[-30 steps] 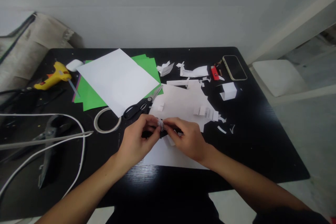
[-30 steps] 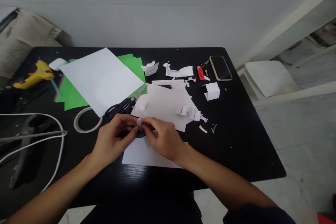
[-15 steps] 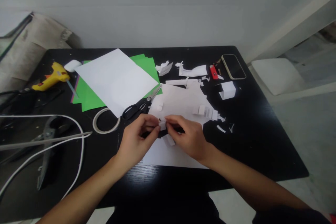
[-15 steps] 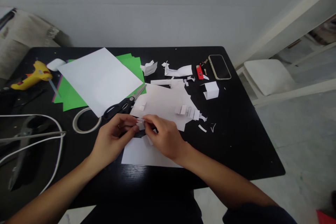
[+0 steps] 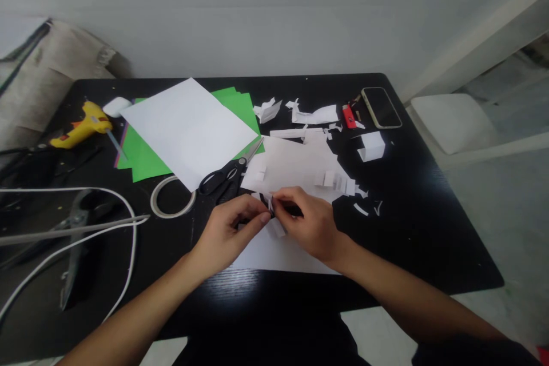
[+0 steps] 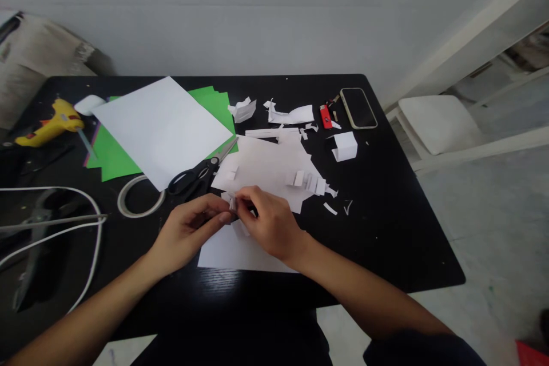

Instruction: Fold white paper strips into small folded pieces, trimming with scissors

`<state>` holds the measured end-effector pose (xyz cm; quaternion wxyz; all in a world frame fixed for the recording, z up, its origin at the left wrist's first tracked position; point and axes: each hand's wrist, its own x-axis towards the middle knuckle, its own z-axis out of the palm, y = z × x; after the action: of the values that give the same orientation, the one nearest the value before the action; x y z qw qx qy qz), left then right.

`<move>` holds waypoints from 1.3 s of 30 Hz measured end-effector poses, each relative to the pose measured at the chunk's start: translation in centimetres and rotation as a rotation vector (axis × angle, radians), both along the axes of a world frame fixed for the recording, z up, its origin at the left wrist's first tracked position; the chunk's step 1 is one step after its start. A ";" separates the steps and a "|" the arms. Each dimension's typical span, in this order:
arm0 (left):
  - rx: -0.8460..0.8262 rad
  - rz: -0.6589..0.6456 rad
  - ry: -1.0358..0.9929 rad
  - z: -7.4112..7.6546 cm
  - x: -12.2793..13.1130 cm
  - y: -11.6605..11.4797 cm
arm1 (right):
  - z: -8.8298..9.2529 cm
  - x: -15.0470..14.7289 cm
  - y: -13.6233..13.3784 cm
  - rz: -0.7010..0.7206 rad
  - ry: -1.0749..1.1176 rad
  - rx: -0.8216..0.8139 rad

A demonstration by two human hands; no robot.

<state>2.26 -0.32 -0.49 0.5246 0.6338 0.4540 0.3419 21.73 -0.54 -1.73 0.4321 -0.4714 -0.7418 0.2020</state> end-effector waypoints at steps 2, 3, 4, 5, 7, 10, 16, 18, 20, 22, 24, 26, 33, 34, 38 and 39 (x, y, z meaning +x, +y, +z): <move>-0.003 -0.014 0.019 0.1 0.0 0.1 | 0.1 0.0 -0.1 -0.003 -0.008 0.002; -0.018 -0.010 0.014 0.1 0.0 0.2 | 0.1 0.0 -0.1 -0.003 -0.012 0.003; -0.044 -0.004 -0.003 0.2 0.0 0.3 | 0.1 0.0 -0.2 -0.002 -0.015 0.007; -0.079 0.001 -0.026 0.2 0.0 0.4 | 0.1 0.0 -0.2 0.002 -0.019 0.014; -0.164 0.001 -0.086 0.2 0.1 0.7 | 0.1 0.0 -0.3 0.021 -0.025 0.040; -0.278 -0.024 -0.193 0.1 0.2 0.8 | 0.0 0.1 -0.4 0.072 -0.032 0.075; -0.447 0.025 -0.349 -0.3 0.2 0.6 | 0.0 0.2 -0.3 0.139 -0.028 0.095; -0.474 0.045 -0.369 -0.4 0.2 0.6 | 0.1 0.2 -0.3 0.139 -0.024 0.102; -0.504 0.059 -0.399 -0.3 0.3 0.6 | 0.1 0.2 -0.3 0.130 -0.026 0.116; -0.546 0.079 -0.443 -0.2 0.4 0.7 | 0.2 0.2 -0.3 0.115 -0.037 0.130; -0.601 0.106 -0.485 0.0 0.4 0.7 | 0.3 0.1 -0.2 0.105 -0.046 0.153; -0.660 0.127 -0.515 0.0 0.5 0.8 | 0.3 0.1 -0.1 0.101 -0.057 0.182; -0.788 0.110 -0.569 0.1 0.3 0.7 | 0.0 0.1 0.1 0.113 -0.055 0.251; -0.789 0.109 -0.568 0.1 0.2 0.7 | -0.1 0.2 0.1 0.109 -0.059 0.250; -0.796 0.134 -0.559 0.2 0.1 0.9 | -0.1 0.2 0.1 0.099 -0.070 0.253; -0.800 0.136 -0.558 0.1 0.1 1.0 | -0.1 0.2 0.1 0.101 -0.072 0.251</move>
<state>2.33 0.65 -0.35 0.8048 0.2359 0.4325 0.3311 21.95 -0.46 -1.82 0.4503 -0.3828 -0.7988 0.1121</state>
